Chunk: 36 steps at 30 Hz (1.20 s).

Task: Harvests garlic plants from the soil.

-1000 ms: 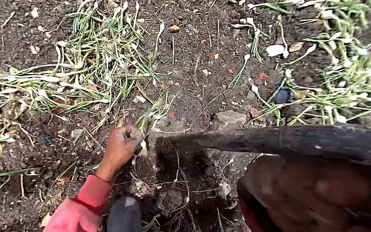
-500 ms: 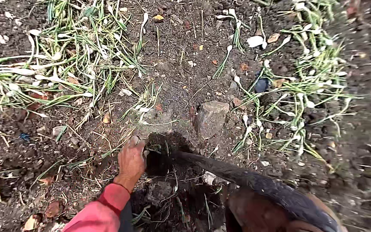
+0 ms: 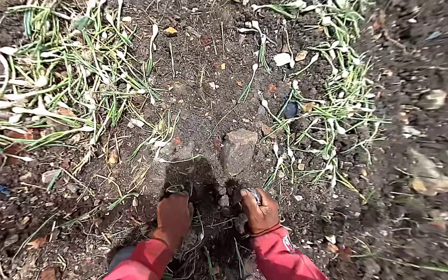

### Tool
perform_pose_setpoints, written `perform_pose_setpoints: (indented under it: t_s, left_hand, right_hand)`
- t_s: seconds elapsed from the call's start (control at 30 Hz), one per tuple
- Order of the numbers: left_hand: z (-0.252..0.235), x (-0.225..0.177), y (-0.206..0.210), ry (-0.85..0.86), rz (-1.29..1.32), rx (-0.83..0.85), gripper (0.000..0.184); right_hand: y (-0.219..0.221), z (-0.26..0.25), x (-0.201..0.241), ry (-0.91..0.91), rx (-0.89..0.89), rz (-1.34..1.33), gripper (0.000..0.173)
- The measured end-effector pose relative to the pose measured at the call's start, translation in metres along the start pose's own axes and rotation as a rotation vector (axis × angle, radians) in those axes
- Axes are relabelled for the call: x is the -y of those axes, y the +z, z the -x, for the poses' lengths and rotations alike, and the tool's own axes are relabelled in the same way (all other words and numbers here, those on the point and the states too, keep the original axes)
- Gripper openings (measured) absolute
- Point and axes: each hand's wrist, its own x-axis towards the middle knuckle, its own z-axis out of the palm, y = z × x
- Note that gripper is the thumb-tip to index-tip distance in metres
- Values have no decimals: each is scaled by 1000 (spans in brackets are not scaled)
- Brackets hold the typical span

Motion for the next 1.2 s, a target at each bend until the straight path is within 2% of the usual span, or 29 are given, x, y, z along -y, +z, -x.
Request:
perform_pose_setpoints:
  t_s: [0.1, 0.2, 0.23, 0.33, 0.43, 0.53, 0.63, 0.7, 0.8, 0.9, 1.0, 1.07, 1.1, 1.17, 1.2]
  left_hand:
    - [0, 7, 0, 8, 49, -2, 36]
    - [9, 19, 21, 59, 168, -244, 30]
    - [11, 21, 23, 56, 194, -262, 33]
    - [14, 16, 23, 23, 181, -196, 45]
    - [7, 8, 13, -13, 72, -79, 38]
    - [2, -2, -3, -20, -3, 53, 39]
    - [7, -8, -15, 70, 8, 142, 37]
    - [16, -11, -27, 199, 72, 150, 38]
    - [26, 3, -37, 334, 341, 71, 37]
    - [38, 30, -40, 393, 628, 106, 37]
    - [54, 47, -37, 424, 830, 140, 49]
    - [69, 52, -30, 347, 924, 51, 39]
    - [75, 51, -23, 295, 934, -57, 34]
    - [80, 49, -8, 171, 861, -248, 26]
    - [81, 50, -4, 122, 811, -283, 21]
  right_hand:
    - [0, -5, 8, 68, 50, 44, 55]
    - [1, -11, 15, 110, 94, 69, 57]
    - [2, -15, 17, 118, 108, 78, 56]
    - [4, -19, 20, 147, 149, 133, 53]
    - [9, -25, 25, 179, 207, 160, 52]
    - [7, -36, 27, 224, 316, 152, 49]
    - [1, -40, 27, 255, 422, 133, 44]
    - [2, -46, 24, 240, 438, 131, 47]
    - [6, -55, 14, 179, 420, 57, 47]
    - [7, -61, 3, 98, 431, 1, 45]
    - [3, -72, -12, 47, 487, -47, 46]
    - [3, -71, -18, 25, 508, -72, 47]
    - [-1, -69, -18, 40, 520, -101, 47]
    - [-17, -60, -14, 13, 548, -226, 46]
    - [-32, -57, -8, -38, 555, -320, 43]
